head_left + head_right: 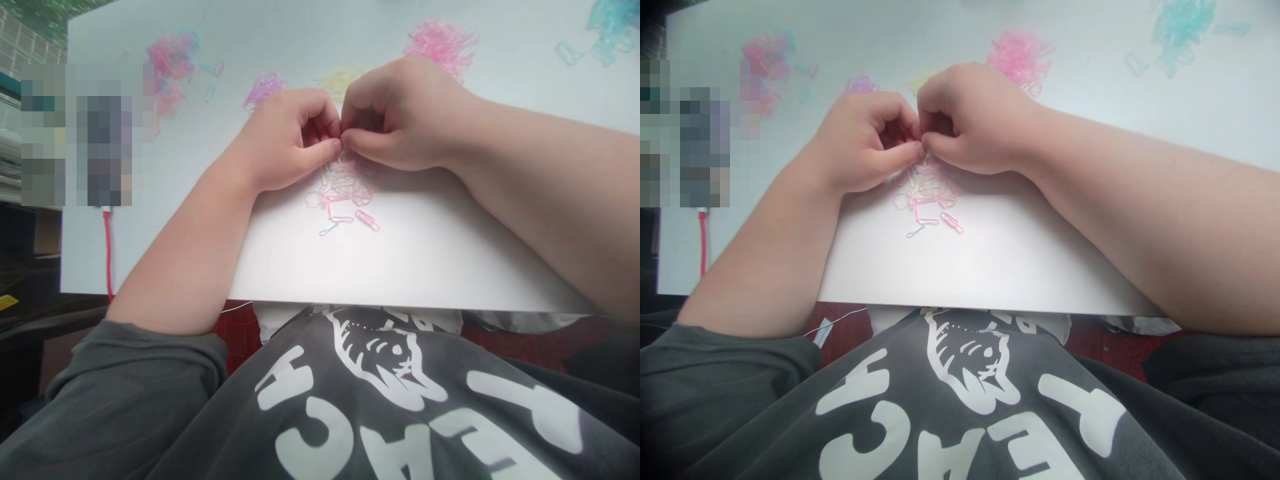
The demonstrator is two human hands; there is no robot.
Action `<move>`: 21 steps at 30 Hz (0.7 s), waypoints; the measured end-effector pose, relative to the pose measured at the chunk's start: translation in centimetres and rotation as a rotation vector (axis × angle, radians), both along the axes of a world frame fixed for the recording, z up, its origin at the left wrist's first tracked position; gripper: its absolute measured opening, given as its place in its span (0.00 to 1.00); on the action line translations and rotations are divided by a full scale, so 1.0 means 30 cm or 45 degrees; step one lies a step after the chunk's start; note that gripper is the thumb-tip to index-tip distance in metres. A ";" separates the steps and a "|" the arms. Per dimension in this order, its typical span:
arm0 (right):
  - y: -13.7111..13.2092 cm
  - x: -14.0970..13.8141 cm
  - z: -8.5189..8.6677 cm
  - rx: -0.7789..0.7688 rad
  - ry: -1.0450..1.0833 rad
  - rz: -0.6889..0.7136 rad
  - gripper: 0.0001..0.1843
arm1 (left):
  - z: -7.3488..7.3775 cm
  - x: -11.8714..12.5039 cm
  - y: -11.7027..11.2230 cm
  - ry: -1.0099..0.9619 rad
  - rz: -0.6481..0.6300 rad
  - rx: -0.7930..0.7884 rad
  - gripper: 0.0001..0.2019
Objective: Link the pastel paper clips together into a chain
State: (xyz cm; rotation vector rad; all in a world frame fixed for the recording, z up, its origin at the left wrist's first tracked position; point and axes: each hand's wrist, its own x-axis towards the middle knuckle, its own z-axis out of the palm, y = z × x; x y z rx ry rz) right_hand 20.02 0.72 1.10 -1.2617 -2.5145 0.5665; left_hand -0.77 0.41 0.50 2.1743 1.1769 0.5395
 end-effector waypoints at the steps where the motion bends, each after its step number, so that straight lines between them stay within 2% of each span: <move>1: -0.001 0.000 0.001 0.000 0.001 -0.007 0.12 | 0.000 0.001 -0.001 -0.008 -0.006 0.005 0.02; 21: -0.007 0.012 -0.001 0.029 0.020 0.030 0.18 | 0.004 -0.001 -0.009 0.047 -0.089 0.099 0.02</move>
